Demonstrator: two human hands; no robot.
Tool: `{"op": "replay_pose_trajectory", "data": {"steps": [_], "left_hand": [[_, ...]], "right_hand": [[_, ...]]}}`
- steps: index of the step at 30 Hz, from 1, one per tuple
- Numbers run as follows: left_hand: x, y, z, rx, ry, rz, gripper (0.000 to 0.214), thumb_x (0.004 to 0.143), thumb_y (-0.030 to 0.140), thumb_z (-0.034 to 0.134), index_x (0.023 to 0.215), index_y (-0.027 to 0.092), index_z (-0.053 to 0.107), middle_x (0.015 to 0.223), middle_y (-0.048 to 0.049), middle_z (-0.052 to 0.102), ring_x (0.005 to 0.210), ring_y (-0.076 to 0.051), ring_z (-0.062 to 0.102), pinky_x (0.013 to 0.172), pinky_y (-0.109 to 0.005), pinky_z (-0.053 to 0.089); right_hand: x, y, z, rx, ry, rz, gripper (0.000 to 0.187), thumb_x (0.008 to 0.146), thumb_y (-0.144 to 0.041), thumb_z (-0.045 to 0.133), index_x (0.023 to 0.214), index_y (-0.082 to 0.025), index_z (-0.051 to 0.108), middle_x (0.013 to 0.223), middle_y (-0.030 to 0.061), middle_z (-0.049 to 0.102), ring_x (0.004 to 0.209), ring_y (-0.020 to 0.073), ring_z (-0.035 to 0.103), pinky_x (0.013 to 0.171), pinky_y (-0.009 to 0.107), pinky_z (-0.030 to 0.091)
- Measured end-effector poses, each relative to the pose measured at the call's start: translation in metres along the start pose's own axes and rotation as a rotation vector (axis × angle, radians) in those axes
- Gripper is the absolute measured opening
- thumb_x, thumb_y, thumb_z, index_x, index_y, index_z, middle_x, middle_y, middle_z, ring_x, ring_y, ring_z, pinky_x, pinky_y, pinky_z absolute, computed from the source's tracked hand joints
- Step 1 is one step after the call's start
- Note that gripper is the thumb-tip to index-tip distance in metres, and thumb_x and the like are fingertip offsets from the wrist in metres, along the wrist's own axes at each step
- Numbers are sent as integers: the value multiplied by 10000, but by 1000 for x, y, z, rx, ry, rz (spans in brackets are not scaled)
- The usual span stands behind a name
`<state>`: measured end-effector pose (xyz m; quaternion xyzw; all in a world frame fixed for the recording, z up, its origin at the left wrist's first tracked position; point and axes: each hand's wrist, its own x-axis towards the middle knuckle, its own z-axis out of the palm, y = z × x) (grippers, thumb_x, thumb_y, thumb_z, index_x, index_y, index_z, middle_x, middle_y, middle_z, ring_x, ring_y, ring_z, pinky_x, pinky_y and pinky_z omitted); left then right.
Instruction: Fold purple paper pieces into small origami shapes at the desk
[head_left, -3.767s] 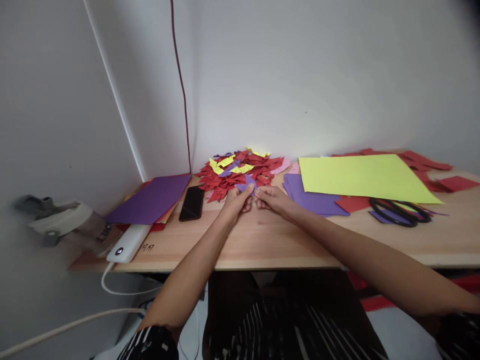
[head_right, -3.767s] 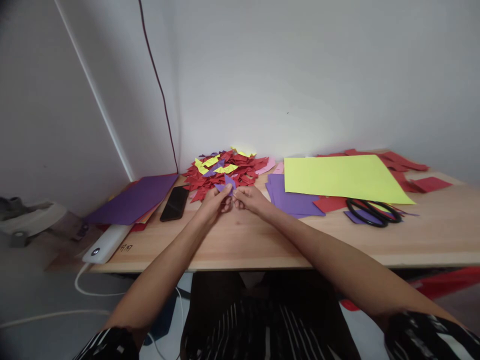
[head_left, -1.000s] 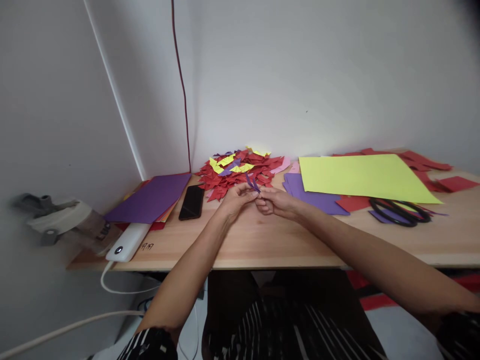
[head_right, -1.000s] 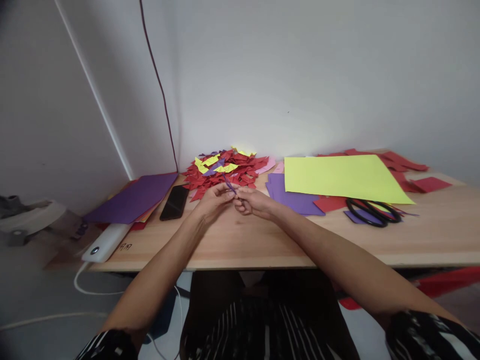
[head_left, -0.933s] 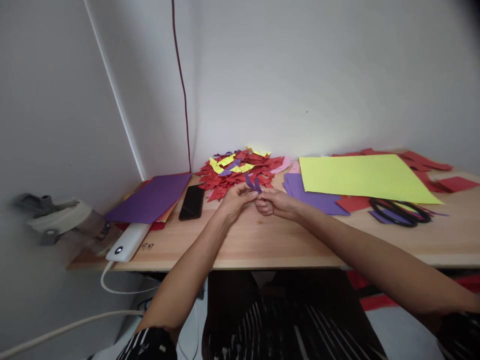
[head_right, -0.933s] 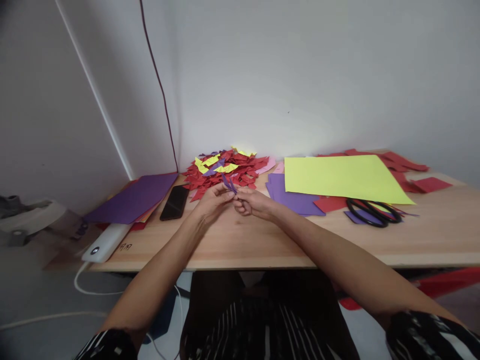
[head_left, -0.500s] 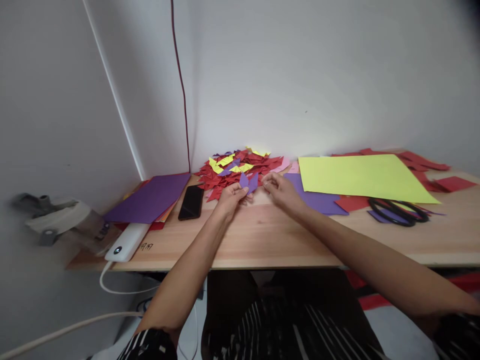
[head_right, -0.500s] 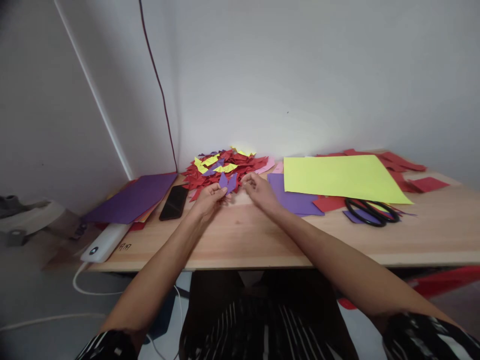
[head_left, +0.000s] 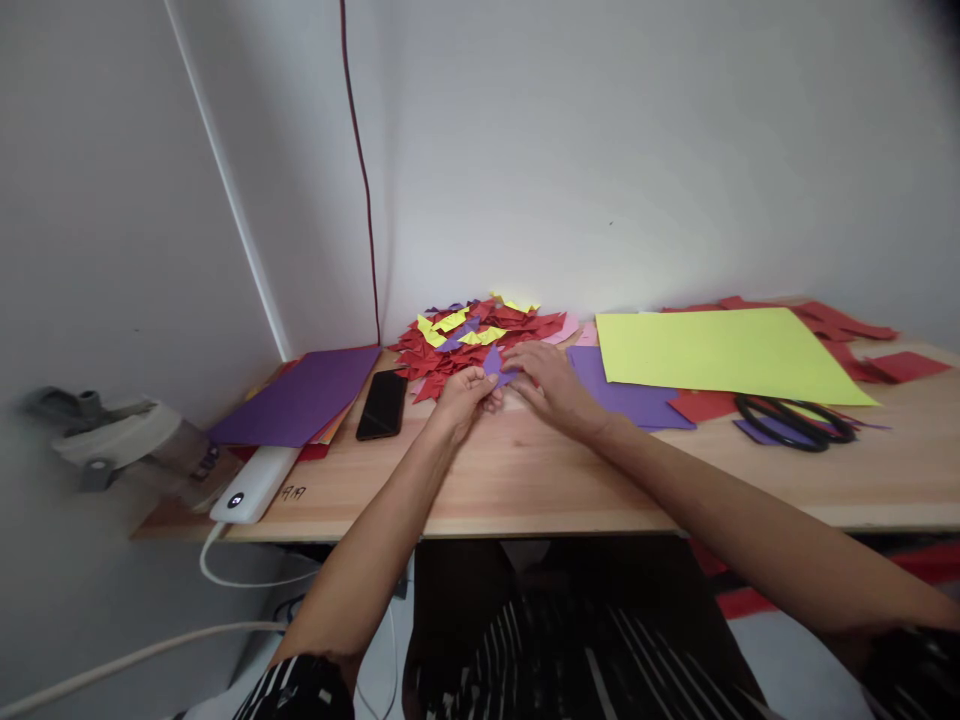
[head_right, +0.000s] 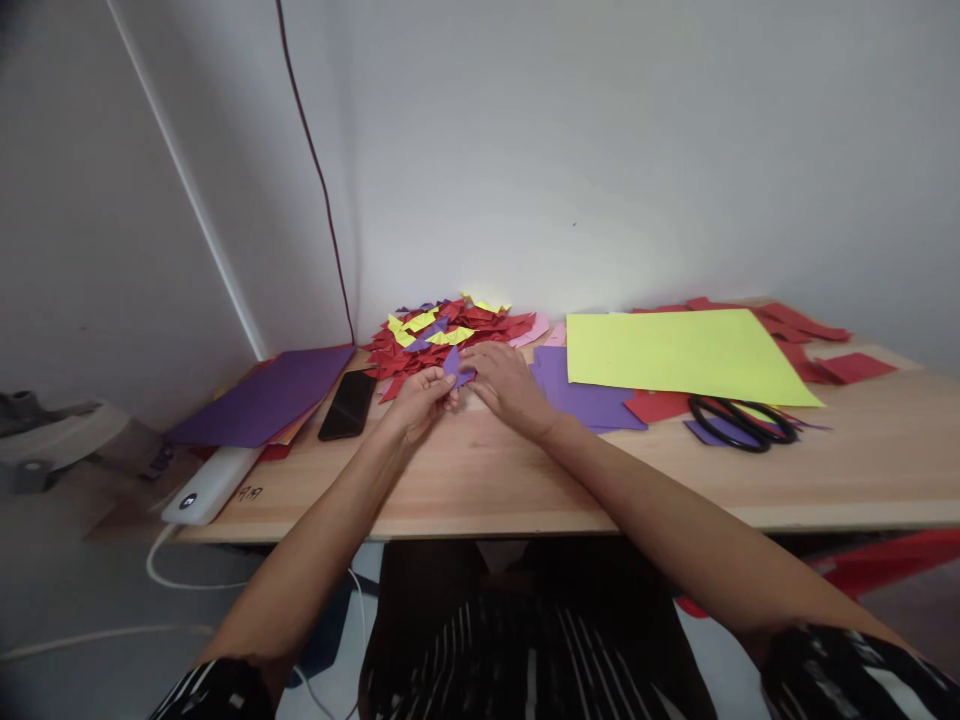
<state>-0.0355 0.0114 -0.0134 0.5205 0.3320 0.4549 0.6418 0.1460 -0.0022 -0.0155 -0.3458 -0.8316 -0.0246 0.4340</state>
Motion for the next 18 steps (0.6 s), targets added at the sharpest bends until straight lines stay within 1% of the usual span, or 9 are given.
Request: {"op": "replay_pose_trajectory", "data": {"steps": [4,7,11,15,18], "left_hand": [[-1,1,-2,-7,-53,-52,381,663,369,806,669,140,501,587,5,613,491,-64,543,512,-188,398],[-1,1,-3,-25,-69,-86,378,668,359,801,661,146,489,583,4,609,496,-66,542,509,-187,398],[0,1,-3,-30,-64,-100,364,688,343,784,651,149,479,562,9,589,479,-65,528,480,-177,379],[-1,3,-2,-18,-54,-91,332,714,320,759,646,145,484,533,19,564,458,-57,503,463,-170,360],[-2,3,-2,-11,-65,-75,284,714,288,746,658,133,515,561,9,583,477,-55,514,481,-171,377]], "right_hand": [[-2,5,-1,-12,-60,37,172,934,-266,489,1044,-225,616,1100,107,660,1066,277,539,932,441,363],[-3,8,0,-10,-58,71,188,937,-288,496,1056,-222,625,1038,103,670,987,276,551,881,425,371],[-3,7,0,33,-79,76,212,939,-320,503,1083,-231,633,1031,96,681,957,271,555,875,418,371],[-3,6,0,85,-88,71,192,950,-300,486,1015,-219,647,991,89,682,926,250,556,863,396,383],[-3,7,1,127,-82,95,167,946,-285,492,970,-213,640,955,85,668,908,234,553,847,376,397]]}}
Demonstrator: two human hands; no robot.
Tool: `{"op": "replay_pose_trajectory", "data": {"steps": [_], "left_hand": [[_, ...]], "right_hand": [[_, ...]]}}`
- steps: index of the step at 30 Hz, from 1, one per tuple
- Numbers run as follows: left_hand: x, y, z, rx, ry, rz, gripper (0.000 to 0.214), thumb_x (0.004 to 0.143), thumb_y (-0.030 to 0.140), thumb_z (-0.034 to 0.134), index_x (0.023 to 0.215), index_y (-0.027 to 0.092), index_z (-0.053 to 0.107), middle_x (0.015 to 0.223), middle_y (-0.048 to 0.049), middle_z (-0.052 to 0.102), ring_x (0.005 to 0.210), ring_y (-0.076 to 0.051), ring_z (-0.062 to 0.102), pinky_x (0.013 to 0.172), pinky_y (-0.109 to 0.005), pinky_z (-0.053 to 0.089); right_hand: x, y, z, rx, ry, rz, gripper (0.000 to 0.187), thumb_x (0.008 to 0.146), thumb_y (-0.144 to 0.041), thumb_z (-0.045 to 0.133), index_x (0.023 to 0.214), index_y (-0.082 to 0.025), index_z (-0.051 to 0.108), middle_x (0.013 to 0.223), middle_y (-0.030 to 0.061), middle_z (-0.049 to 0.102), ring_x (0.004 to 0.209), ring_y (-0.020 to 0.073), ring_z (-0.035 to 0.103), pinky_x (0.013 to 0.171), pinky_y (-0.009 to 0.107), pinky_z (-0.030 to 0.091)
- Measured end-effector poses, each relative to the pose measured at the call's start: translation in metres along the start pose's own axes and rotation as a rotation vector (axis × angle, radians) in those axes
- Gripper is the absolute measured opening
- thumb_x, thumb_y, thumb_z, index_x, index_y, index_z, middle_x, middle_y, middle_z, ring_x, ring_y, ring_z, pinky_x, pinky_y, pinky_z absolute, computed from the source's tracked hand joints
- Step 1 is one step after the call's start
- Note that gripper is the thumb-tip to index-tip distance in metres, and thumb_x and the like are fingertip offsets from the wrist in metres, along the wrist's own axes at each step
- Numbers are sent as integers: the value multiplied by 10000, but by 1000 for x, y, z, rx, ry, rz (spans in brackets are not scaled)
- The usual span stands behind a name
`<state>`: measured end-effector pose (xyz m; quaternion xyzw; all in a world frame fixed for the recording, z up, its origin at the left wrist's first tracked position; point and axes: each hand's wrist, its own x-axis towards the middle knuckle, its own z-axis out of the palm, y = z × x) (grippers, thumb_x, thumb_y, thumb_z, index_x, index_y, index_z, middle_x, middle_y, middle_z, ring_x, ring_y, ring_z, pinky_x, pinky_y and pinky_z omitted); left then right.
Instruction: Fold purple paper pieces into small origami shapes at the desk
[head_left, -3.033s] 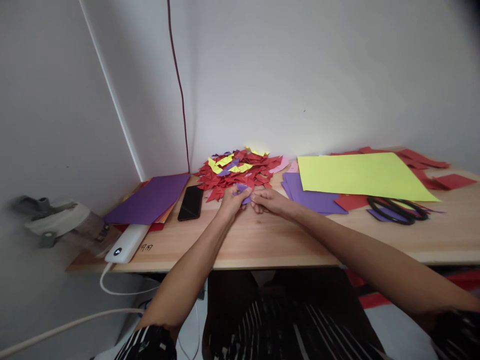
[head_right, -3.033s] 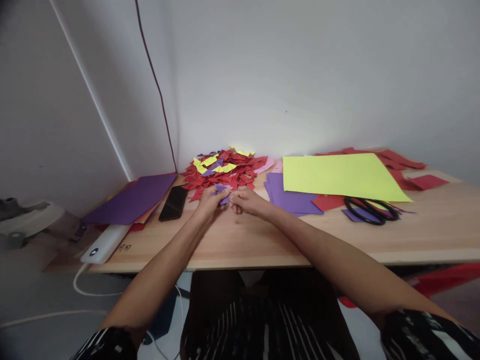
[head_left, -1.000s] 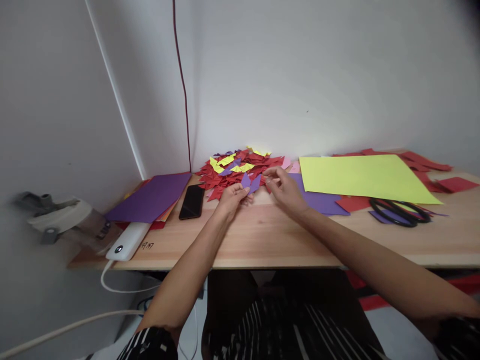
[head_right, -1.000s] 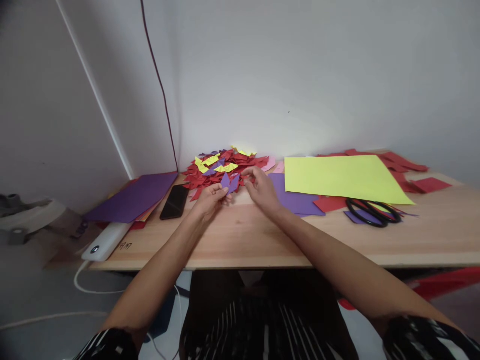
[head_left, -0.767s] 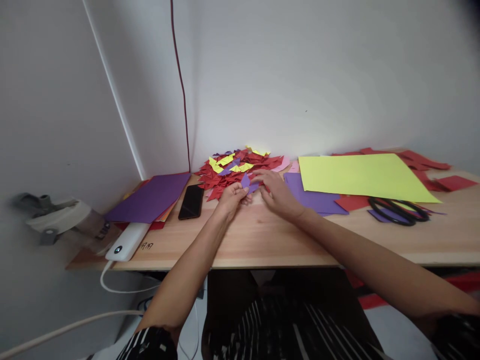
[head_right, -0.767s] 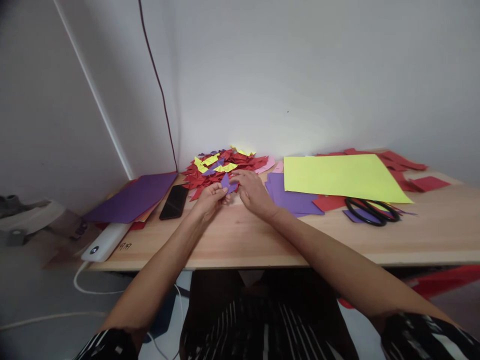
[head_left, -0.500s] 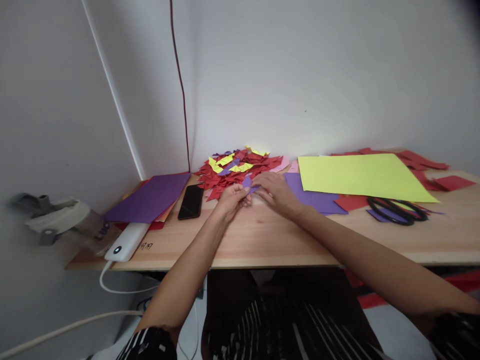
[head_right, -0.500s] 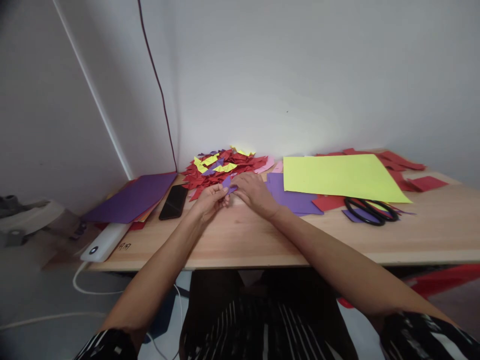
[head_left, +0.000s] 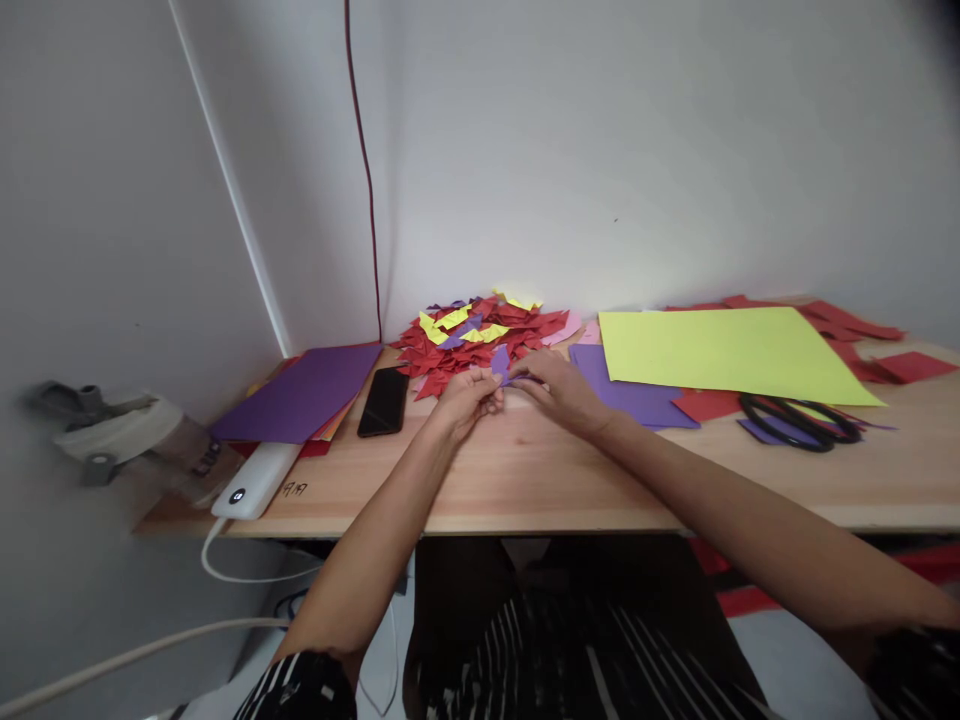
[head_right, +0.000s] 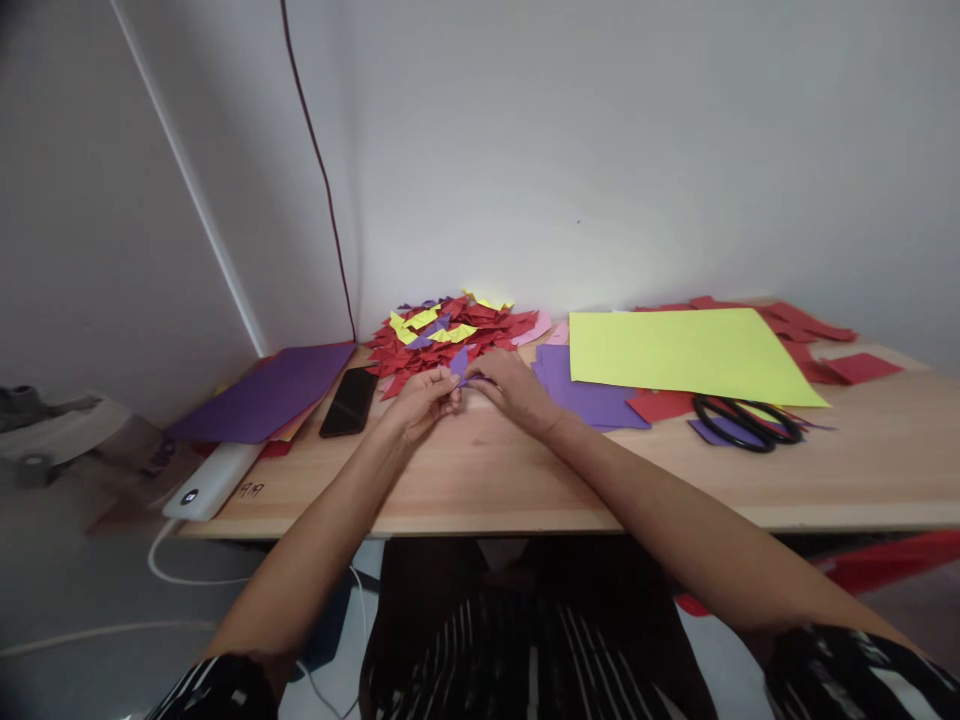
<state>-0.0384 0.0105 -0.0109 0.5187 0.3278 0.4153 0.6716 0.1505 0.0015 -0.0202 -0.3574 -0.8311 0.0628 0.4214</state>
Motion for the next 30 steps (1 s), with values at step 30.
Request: {"op": "replay_pose_trajectory", "data": {"steps": [30], "left_hand": [[2,-3,6,223,23,33,184,752,159,617,601,138,513,551,-55,653,443,-82,564,462,-187,378]], "right_hand": [[4,0,-7,67,-75,98,111,889,-288,584,827,-225,650,839,50,675,814,215,567,792,351,375]]}}
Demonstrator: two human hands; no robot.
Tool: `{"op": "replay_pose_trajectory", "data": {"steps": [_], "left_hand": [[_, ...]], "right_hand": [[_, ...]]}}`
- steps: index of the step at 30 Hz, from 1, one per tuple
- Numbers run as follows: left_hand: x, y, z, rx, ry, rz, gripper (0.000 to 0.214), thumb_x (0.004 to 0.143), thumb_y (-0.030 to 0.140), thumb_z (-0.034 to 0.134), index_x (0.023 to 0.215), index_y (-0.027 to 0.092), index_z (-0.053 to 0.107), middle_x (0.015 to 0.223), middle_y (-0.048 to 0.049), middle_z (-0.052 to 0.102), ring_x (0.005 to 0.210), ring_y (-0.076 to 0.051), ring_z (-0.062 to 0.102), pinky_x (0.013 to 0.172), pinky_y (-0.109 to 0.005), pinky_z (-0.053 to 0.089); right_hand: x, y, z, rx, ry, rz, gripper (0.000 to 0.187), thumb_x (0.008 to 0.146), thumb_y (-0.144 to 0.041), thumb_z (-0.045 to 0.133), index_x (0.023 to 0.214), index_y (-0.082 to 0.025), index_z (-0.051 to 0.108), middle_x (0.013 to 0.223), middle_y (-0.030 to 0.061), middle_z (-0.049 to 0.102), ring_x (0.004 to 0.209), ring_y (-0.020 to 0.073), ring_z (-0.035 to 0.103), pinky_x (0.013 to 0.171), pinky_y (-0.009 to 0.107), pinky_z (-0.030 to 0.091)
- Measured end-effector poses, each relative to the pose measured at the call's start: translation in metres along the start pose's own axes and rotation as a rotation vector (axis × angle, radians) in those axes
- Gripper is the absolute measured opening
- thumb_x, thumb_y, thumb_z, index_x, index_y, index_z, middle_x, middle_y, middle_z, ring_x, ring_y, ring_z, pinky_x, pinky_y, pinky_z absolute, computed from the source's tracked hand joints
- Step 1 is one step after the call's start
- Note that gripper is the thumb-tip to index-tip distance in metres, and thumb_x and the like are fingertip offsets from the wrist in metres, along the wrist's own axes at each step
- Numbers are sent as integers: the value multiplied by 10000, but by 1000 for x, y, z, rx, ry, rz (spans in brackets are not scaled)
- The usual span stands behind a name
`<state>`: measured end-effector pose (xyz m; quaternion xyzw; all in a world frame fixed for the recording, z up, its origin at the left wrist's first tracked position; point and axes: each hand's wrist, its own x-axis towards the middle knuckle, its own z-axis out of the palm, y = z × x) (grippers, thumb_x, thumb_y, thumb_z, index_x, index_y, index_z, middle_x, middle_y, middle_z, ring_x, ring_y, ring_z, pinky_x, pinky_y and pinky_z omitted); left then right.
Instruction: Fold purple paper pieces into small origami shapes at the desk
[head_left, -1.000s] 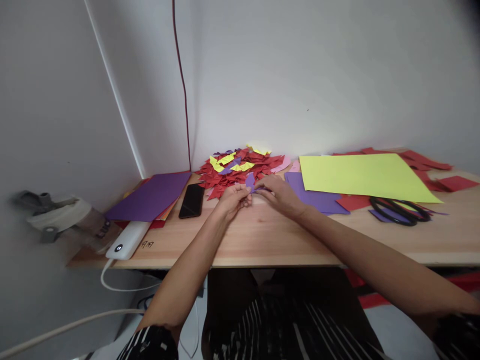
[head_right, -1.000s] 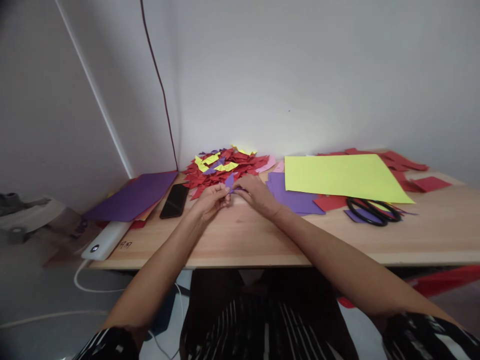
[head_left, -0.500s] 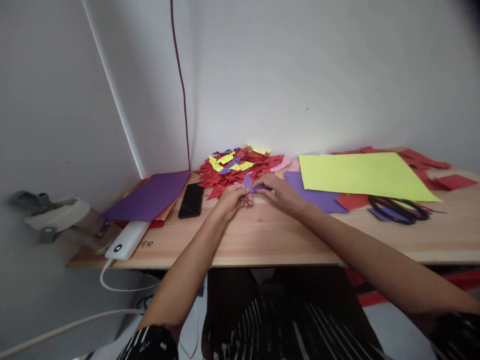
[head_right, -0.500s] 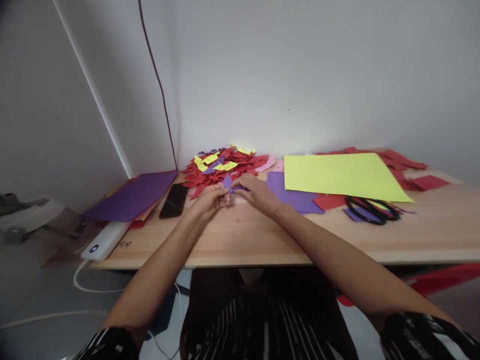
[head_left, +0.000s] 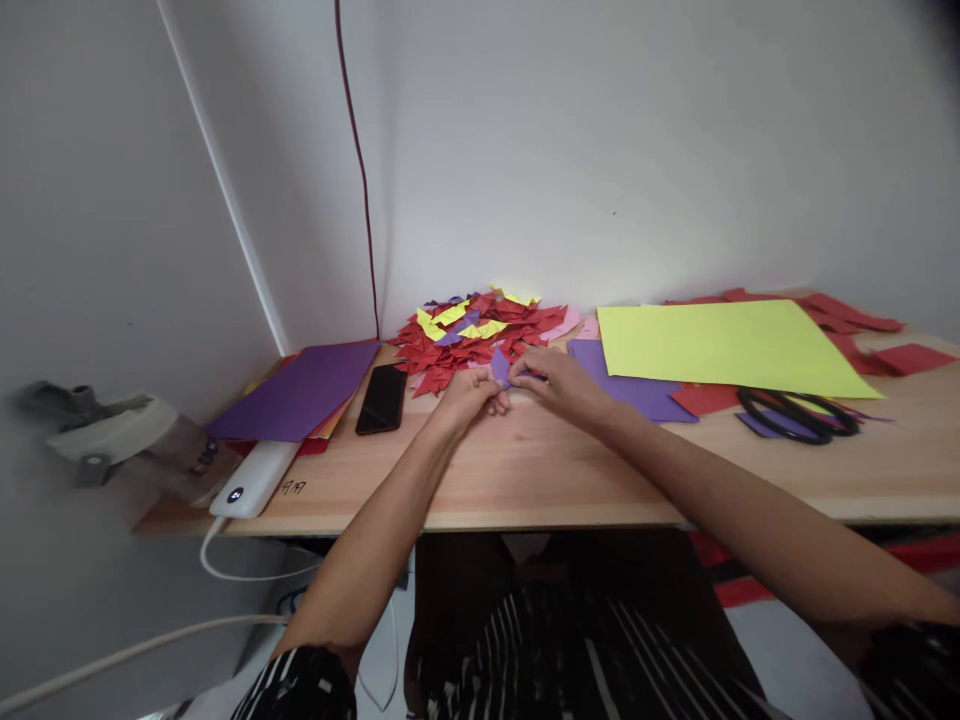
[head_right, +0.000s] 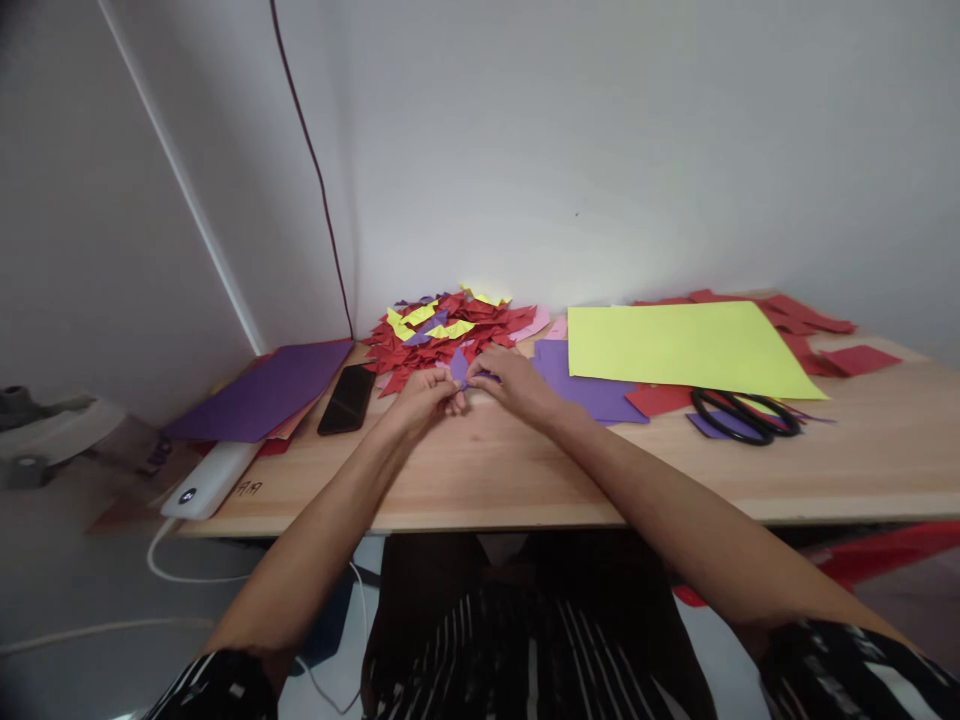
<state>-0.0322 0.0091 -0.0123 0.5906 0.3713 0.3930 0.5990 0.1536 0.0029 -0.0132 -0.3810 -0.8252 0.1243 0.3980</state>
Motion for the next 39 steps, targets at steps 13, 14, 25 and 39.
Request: {"op": "replay_pose_trajectory", "data": {"steps": [13,14,25,39], "left_hand": [[1,-3,3,134,-5,-39,117,693,80,631,639,129,539,575,-54,679,463,-84,585,476,-178,395],[1,-4,3,131,-2,-36,126,690,84,641,637,129,536,569,-52,678,457,-84,585,469,-175,390],[4,-10,3,118,11,50,137,747,154,633,683,133,514,601,-53,690,479,-83,601,477,-163,403],[3,-13,-1,358,-56,142,114,782,180,568,687,145,516,586,-13,635,502,-76,541,531,-185,389]], "right_hand": [[-1,2,0,61,-76,86,80,833,-211,565,777,-202,621,802,37,662,753,181,566,722,299,376],[-1,2,0,57,-79,88,79,830,-209,564,773,-201,619,794,35,658,750,179,564,720,297,376],[-2,11,5,225,-51,233,172,779,-341,585,861,-190,597,886,44,660,849,209,599,775,329,436],[-2,8,2,154,-109,242,189,781,-374,566,754,-188,562,737,18,613,711,169,538,662,278,382]]}}
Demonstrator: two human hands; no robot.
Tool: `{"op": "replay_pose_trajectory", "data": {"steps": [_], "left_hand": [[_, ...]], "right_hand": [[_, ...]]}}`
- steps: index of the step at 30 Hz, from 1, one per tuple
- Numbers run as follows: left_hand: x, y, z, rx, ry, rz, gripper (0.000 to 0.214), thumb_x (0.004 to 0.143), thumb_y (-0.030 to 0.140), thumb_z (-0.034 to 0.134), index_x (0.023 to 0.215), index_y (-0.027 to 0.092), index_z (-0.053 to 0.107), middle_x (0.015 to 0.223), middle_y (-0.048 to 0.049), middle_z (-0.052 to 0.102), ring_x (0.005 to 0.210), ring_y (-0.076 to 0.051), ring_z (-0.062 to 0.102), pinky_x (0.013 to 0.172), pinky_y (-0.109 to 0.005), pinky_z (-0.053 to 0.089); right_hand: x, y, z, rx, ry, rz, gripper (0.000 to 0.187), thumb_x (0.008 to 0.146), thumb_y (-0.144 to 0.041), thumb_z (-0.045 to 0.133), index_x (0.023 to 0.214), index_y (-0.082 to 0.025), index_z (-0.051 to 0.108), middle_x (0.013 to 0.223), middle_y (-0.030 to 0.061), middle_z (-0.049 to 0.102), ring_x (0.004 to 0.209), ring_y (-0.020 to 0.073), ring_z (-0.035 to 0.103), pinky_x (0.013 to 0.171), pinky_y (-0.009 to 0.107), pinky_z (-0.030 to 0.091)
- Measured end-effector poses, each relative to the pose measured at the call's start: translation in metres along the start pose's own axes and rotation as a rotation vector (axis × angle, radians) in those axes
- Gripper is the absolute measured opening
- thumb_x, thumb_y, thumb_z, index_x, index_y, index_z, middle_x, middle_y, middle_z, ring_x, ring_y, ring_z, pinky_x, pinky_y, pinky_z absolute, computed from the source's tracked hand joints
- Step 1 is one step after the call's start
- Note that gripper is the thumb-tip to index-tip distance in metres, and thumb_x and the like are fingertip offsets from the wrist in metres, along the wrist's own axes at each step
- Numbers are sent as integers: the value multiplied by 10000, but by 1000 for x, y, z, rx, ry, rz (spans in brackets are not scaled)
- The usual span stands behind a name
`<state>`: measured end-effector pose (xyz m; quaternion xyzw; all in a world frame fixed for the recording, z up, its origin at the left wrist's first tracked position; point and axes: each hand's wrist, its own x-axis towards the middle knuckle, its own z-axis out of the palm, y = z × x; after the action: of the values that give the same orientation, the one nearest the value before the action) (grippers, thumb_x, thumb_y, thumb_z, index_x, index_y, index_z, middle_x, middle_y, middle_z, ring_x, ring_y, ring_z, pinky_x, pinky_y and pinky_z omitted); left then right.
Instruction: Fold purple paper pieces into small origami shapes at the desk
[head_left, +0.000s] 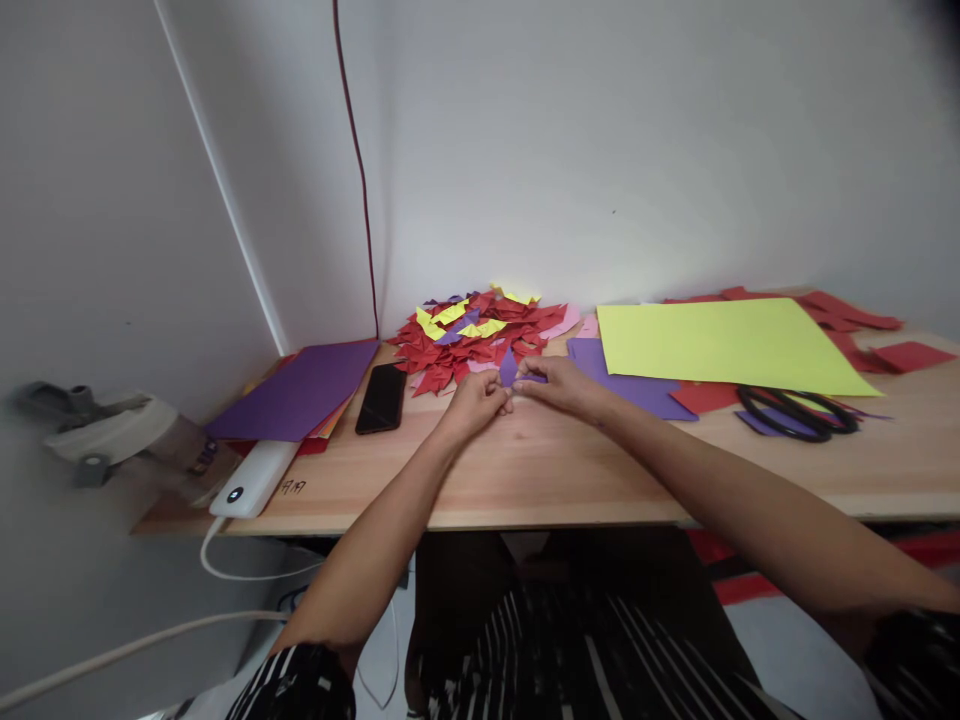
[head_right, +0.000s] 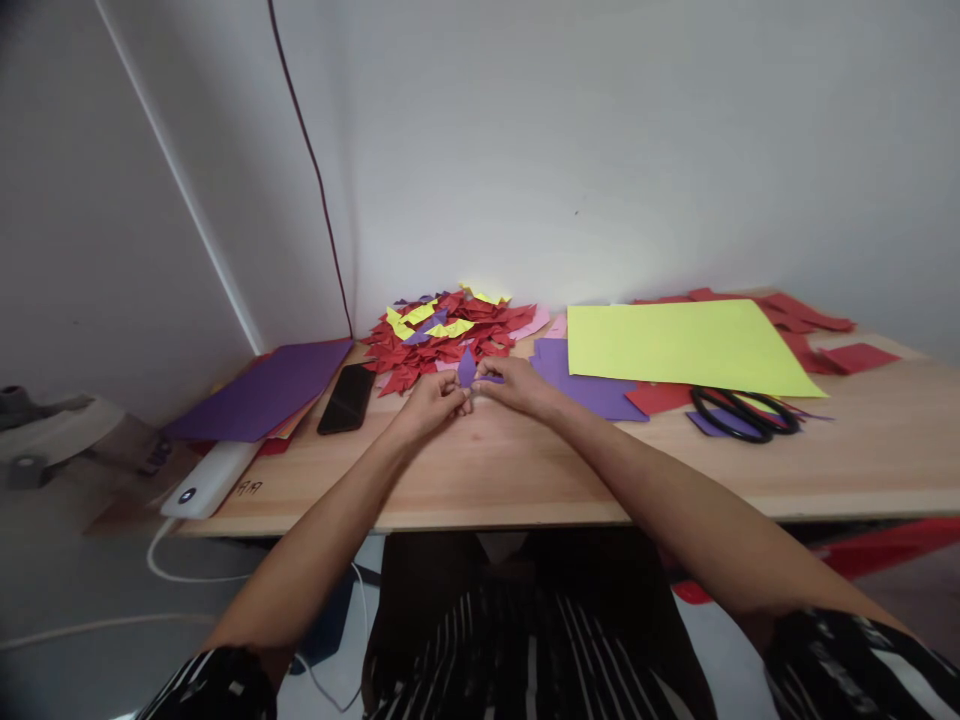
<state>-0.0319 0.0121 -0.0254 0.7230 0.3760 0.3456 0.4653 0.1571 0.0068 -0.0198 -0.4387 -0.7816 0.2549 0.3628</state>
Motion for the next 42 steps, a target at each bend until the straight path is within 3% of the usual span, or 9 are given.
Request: {"op": "replay_pose_trajectory", "data": {"steps": [9,19,22,27,32,36,42], "left_hand": [[-1,-1,1,195,26,20,159,754,203,530,609,138,540,526,30,531,487,-77,420,518,-203,290],[1,-3,0,112,-44,-4,161,740,249,557,623,145,519,505,40,497,459,-70,377,493,-213,251],[3,-2,1,3,-53,-50,180,732,257,592,613,141,523,484,43,491,427,-58,351,470,-211,226],[3,3,2,-159,30,-154,134,744,222,593,657,141,532,470,46,499,400,-54,380,455,-197,257],[2,5,0,-202,53,-199,88,764,186,582,704,124,561,495,35,519,406,-49,417,439,-180,276],[2,6,1,-216,51,-220,96,795,159,558,726,103,594,485,35,514,396,-43,418,429,-172,286],[4,2,2,-204,70,-231,216,866,181,504,676,107,572,474,27,520,376,-37,420,403,-159,281]], "right_hand": [[-1,3,3,-69,-22,4,179,774,-361,537,717,-192,518,680,7,550,667,157,482,631,273,342],[0,-3,-2,36,-113,27,351,808,-481,521,626,-208,396,597,-39,390,575,112,349,567,257,284],[1,-1,-4,81,-115,76,405,849,-546,466,633,-205,427,603,-25,417,580,125,375,575,272,308],[2,0,-6,226,-35,139,474,887,-602,382,701,-196,542,691,32,574,673,174,522,668,309,401],[1,1,-5,127,-43,126,273,804,-474,572,820,-201,558,721,22,610,669,173,549,658,307,421],[0,1,-3,95,15,47,210,816,-409,554,808,-200,569,791,33,636,742,182,563,708,319,430],[-1,0,1,105,56,48,231,825,-406,557,776,-185,601,777,29,635,747,178,559,708,307,420]]}}
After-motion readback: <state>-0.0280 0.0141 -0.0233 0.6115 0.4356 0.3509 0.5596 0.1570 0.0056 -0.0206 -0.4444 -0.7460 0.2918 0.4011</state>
